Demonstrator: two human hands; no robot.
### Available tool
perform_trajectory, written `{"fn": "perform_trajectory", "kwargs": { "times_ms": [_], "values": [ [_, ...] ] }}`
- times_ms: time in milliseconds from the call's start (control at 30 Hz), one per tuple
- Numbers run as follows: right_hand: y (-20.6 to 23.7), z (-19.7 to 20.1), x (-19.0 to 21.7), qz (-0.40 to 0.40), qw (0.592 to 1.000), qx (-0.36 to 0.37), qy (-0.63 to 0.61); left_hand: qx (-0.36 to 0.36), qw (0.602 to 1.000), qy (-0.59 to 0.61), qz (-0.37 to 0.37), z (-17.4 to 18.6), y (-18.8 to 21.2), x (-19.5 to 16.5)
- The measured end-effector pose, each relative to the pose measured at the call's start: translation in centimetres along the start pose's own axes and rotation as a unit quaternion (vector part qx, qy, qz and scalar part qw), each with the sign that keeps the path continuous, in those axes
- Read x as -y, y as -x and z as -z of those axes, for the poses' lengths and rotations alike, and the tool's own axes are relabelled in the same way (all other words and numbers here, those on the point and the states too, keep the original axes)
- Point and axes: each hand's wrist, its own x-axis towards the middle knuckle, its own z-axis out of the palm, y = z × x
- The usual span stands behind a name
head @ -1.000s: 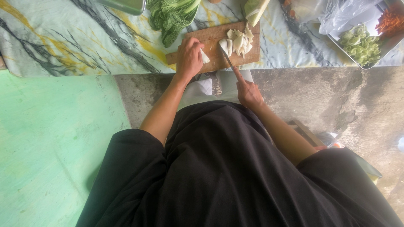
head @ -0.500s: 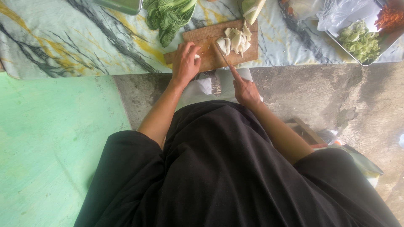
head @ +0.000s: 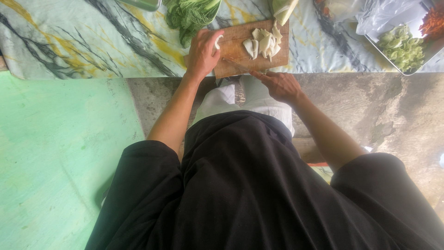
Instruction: The person sits at a low table and slices oyster mushrooms with a knife on a wooden cutting board, tearing the mushrooms into pieces by hand and cutting them into smaller slices. The cut pieces accumulate on the board and are placed into a metal tray alongside trays of pre-cut cabbage and carrot.
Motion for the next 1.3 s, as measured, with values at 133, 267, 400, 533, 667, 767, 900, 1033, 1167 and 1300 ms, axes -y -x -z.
{"fn": "perform_trajectory", "kwargs": {
  "times_ms": [133, 267, 400, 533, 667, 767, 900, 1033, 1167, 1300],
  "values": [
    [-0.6, -0.2, -0.5, 0.003, 1.000, -0.021, -0.019, 0.012, 1.000, -0.006, -0.026, -0.1, -0.3, -0.3],
    [-0.7, -0.5, -0.3, 0.008, 1.000, -0.019, -0.013, -0.035, 0.998, 0.022, -0.046, -0.5, -0.1, -0.4],
    [1.1, -0.9, 0.2, 0.013, 1.000, 0.007, -0.010, -0.037, 0.998, -0.039, 0.020, -0.7, 1.1, 0.1],
    [3.8, -2.3, 0.8, -0.070, 0.996, -0.003, -0.058, -0.001, 0.998, -0.055, 0.006, -1.0, 3.5, -0.6],
    [6.0, -3.8, 1.0, -0.069, 0.987, -0.119, -0.079, -0.012, 0.999, -0.048, -0.021, -1.3, 4.6, -2.0],
    [7.0, -4.7, 1.3, -0.101, 0.984, -0.113, -0.092, 0.007, 0.999, -0.038, -0.031, -1.8, 4.4, -3.2],
    [6.9, -5.1, 1.7, -0.129, 0.982, -0.102, -0.088, 0.023, 0.999, -0.014, -0.028, -2.5, 4.0, -4.2],
    [6.6, -5.0, 2.7, -0.128, 0.983, -0.080, -0.107, 0.026, 0.999, 0.002, -0.039, -2.8, 4.1, -4.4],
    [6.2, -5.4, 3.4, -0.122, 0.982, -0.056, -0.131, 0.014, 0.998, 0.054, 0.016, -2.6, 4.5, -3.8],
    [5.8, -6.3, 3.5, -0.088, 0.972, -0.130, -0.174, -0.007, 0.998, 0.043, 0.055, -2.0, 4.7, -3.1]
  ]
}}
